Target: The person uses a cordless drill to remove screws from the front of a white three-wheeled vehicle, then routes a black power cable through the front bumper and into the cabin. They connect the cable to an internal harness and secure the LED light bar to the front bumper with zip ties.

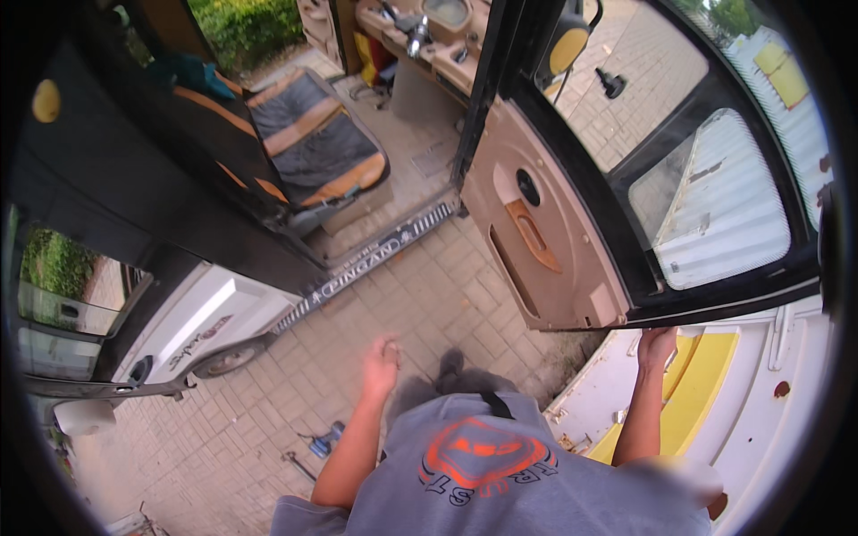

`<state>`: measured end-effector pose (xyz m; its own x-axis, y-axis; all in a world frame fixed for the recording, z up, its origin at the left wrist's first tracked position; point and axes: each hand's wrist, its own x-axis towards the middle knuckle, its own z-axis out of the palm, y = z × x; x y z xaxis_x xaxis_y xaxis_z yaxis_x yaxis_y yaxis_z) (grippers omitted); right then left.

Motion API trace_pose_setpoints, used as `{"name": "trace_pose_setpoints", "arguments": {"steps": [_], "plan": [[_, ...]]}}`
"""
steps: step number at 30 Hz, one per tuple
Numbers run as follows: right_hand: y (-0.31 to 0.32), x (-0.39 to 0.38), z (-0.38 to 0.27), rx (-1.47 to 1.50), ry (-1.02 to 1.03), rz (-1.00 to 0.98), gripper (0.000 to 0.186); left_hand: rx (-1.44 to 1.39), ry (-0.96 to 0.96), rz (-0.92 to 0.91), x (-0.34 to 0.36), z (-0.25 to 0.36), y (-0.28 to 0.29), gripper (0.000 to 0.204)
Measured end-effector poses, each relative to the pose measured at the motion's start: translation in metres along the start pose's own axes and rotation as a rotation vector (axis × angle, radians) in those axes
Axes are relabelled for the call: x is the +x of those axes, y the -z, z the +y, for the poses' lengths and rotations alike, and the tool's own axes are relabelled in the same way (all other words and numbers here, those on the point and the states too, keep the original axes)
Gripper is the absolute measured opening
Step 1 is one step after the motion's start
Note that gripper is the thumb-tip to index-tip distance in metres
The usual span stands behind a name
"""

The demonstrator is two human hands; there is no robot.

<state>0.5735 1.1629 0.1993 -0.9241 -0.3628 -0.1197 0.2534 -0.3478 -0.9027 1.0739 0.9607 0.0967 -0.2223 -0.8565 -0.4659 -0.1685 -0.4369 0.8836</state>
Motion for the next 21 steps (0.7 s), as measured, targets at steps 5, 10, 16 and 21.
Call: {"name": "trace_pose_setpoints", "arguments": {"steps": [5,10,16,21], "plan": [[-0.012,-0.048,0.025,-0.077,0.026,-0.097,0.039,-0.358,-0.047,-0.097,-0.043,0.067,-0.015,0.021],[-0.018,-0.115,0.049,-0.361,0.018,-0.128,0.027,-0.733,-0.117,-0.353,-0.12,0.134,-0.028,0.02],[-0.129,-0.234,0.006,-0.581,0.303,-0.361,0.018,-0.879,-0.11,-0.615,-0.204,0.167,-0.033,0.02],[-0.166,-0.28,-0.102,-0.358,0.432,-0.901,0.014,-0.87,-0.051,-0.762,-0.231,0.185,-0.062,0.023]]}}
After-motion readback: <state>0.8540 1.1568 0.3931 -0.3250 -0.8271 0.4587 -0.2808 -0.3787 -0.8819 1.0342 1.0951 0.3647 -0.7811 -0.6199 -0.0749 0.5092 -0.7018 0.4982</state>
